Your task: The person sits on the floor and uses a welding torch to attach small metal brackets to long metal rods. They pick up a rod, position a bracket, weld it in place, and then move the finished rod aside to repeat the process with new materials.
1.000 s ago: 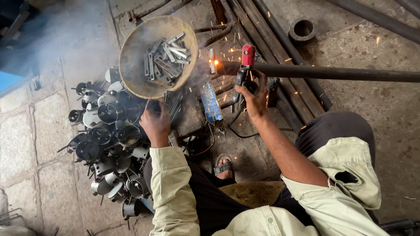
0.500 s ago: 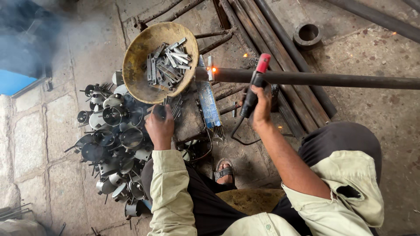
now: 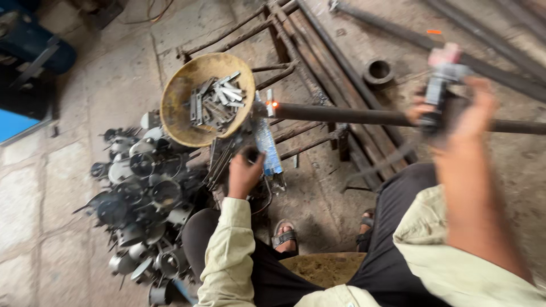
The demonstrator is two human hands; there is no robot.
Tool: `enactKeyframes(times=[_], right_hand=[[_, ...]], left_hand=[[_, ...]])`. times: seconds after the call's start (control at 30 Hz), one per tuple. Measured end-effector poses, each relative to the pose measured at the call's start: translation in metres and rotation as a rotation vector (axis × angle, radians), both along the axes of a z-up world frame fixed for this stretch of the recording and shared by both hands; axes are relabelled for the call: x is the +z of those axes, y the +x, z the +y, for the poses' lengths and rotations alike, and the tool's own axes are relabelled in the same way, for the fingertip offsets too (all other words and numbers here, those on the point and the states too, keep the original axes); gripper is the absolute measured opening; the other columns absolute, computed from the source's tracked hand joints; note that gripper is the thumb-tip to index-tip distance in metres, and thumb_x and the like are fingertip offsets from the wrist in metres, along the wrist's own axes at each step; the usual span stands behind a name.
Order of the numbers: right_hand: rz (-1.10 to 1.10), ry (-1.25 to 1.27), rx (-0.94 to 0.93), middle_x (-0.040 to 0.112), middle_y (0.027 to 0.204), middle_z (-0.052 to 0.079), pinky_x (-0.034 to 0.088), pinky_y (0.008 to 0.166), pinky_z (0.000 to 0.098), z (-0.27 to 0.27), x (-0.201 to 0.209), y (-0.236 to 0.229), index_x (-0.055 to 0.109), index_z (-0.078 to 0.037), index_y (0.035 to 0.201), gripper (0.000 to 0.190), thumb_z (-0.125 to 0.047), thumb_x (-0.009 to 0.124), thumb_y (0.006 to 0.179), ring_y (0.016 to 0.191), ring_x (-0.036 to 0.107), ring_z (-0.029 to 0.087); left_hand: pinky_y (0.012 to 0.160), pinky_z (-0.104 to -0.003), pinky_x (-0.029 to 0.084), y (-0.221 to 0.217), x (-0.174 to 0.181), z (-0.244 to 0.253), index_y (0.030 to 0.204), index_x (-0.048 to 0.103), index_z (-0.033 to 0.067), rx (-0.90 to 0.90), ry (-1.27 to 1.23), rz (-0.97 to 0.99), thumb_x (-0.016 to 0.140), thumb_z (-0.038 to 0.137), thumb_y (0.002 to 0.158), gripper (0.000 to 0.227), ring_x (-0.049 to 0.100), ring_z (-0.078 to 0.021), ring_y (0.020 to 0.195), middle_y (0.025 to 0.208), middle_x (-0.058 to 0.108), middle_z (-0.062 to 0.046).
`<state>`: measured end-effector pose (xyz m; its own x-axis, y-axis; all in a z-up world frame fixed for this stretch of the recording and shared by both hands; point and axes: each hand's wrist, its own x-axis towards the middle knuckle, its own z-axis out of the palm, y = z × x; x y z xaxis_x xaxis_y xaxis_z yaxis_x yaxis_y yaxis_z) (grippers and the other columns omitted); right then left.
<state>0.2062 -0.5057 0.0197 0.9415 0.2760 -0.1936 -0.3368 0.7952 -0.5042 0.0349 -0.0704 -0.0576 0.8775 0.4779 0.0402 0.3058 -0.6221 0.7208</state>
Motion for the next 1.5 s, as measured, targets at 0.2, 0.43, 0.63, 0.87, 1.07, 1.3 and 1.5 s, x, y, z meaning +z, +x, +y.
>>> enactKeyframes(times=[0.2,0.43,0.63,0.87,1.07,1.3,1.5], right_hand=[[0.032,-0.187,-0.415,0.066,0.119,0.010,0.058,0.080,0.0388,-0.140,-0.046,-0.108,0.063,-0.011,0.143,0.071,-0.049,0.058,0.083,0.097,0.065,0.025],[0.538,-0.734,-0.201,0.069,0.106,0.007,0.048,0.080,0.0468,-0.192,-0.223,-0.210,0.066,-0.013,0.119,0.059,-0.062,0.036,0.103,0.093,0.063,0.027],[0.335,-1.116,0.226,0.079,0.103,0.006,0.057,0.080,0.0419,-0.220,-0.254,-0.224,0.072,-0.013,0.116,0.063,-0.058,0.035,0.093,0.092,0.073,0.024],[0.162,-1.851,-0.005,0.075,0.073,0.016,0.052,0.061,0.0419,-0.207,-0.113,-0.190,0.079,-0.016,0.115,0.038,-0.043,0.065,0.092,0.065,0.070,0.026],[-0.282,-1.858,-0.130,0.075,0.112,0.011,0.061,0.082,0.0393,-0.184,-0.027,-0.078,0.066,-0.014,0.134,0.043,-0.027,0.072,0.093,0.094,0.071,0.023],[-1.063,-2.313,0.800,0.051,0.144,0.005,0.048,0.100,0.0489,-0.098,-0.092,0.048,0.034,-0.035,0.157,0.105,-0.024,0.090,0.070,0.130,0.048,0.028],[-1.288,-2.052,0.720,0.060,0.120,0.013,0.050,0.093,0.0503,-0.066,-0.216,0.068,0.034,-0.019,0.156,0.097,-0.030,0.086,0.074,0.109,0.062,0.032]], left_hand=[[0.057,-0.030,0.053,0.032,-0.030,-0.077,0.095,0.070,0.0030,-0.223,-0.426,0.100,0.068,0.036,0.095,0.033,0.067,-0.0143,0.062,0.082,0.074,-0.007],[0.057,-0.037,0.053,0.101,-0.075,-0.128,0.121,0.053,0.0178,0.158,-0.998,0.058,0.072,0.038,0.088,0.044,0.066,-0.0224,0.065,0.098,0.066,-0.007],[0.071,-0.034,0.053,0.173,-0.131,-0.147,0.135,0.058,-0.0036,0.415,-0.936,-0.298,0.090,0.042,0.087,0.074,0.055,-0.0201,0.089,0.110,0.063,-0.011],[0.089,-0.035,0.062,0.209,-0.150,-0.162,0.134,0.042,-0.0065,0.458,-0.992,-0.396,0.086,0.034,0.084,0.078,0.071,-0.0227,0.102,0.123,0.066,-0.015],[0.091,-0.034,0.058,0.131,-0.080,-0.206,0.145,0.037,0.0031,0.279,-0.900,-0.500,0.075,0.028,0.093,0.069,0.068,-0.0194,0.113,0.130,0.064,-0.012],[0.090,-0.027,0.057,0.068,-0.019,-0.226,0.134,0.050,-0.0012,0.198,-0.782,-0.720,0.076,0.022,0.102,0.047,0.065,-0.0194,0.106,0.126,0.065,-0.014],[0.053,-0.030,0.050,0.052,-0.005,-0.206,0.139,0.045,0.0107,0.425,-0.833,-0.699,0.075,0.027,0.096,0.054,0.063,-0.0181,0.078,0.113,0.066,-0.009]])
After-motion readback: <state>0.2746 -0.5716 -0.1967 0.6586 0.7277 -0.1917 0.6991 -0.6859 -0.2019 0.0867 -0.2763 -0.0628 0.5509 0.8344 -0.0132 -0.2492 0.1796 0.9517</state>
